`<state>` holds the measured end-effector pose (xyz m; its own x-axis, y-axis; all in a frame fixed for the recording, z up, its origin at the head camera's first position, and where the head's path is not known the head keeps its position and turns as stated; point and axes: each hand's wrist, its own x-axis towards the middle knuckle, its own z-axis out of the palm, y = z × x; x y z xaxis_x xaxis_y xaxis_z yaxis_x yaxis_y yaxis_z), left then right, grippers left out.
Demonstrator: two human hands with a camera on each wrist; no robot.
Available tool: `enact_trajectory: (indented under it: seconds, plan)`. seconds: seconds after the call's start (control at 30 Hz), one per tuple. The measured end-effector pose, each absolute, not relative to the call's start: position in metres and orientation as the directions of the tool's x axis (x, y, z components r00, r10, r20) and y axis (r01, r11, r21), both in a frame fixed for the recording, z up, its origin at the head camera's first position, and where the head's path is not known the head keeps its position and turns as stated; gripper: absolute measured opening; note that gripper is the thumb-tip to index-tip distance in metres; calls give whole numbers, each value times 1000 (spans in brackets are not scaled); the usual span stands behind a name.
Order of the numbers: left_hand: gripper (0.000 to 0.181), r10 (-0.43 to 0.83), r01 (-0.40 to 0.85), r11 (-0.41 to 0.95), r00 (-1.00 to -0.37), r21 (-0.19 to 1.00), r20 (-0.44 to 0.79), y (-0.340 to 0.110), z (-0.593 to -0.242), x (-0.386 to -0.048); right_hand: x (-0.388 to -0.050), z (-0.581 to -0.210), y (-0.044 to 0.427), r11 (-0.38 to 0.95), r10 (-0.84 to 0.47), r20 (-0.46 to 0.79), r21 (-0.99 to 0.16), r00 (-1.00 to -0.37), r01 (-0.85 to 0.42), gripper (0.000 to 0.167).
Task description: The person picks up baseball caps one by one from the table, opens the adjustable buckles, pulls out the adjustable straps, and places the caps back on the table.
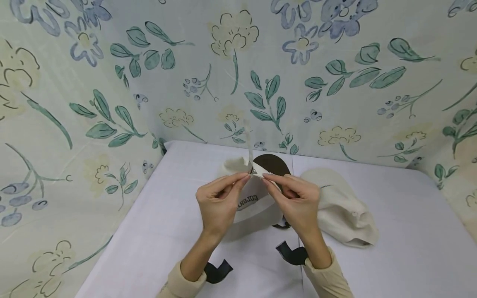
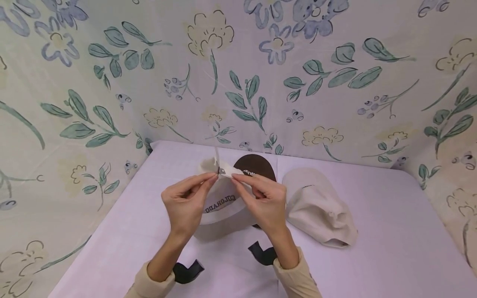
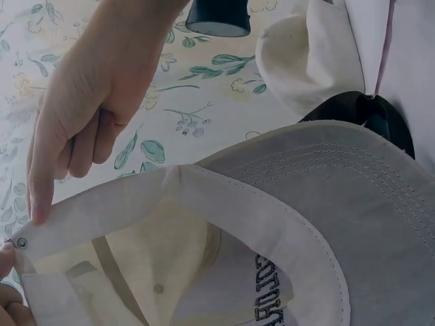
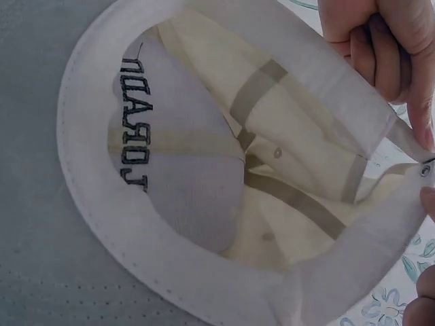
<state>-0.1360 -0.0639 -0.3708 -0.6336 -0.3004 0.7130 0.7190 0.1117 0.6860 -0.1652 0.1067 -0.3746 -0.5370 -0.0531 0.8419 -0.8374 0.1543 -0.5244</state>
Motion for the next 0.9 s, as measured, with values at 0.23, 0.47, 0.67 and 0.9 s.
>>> enact_trajectory:
  seconds: [0.23, 0.47, 0.67, 0.9]
  plan:
    - [8, -257, 729, 110, -636, 675, 728, -63, -370, -132, -165, -378, 103, 112, -25, 884, -462, -467, -880, 23]
    - [7, -246, 748, 108, -618, 655, 747, -63, -368, -131, -164, -378, 101, 135, 2, 914, -403, -407, -905, 10]
    - [7, -247, 762, 105, -602, 639, 759, -63, -369, -130, -162, -378, 99, 170, 4, 933, -356, -360, -919, 19]
    - [7, -235, 768, 106, -597, 631, 767, -62, -372, -130, -159, -377, 97, 199, 33, 948, -316, -316, -928, 24]
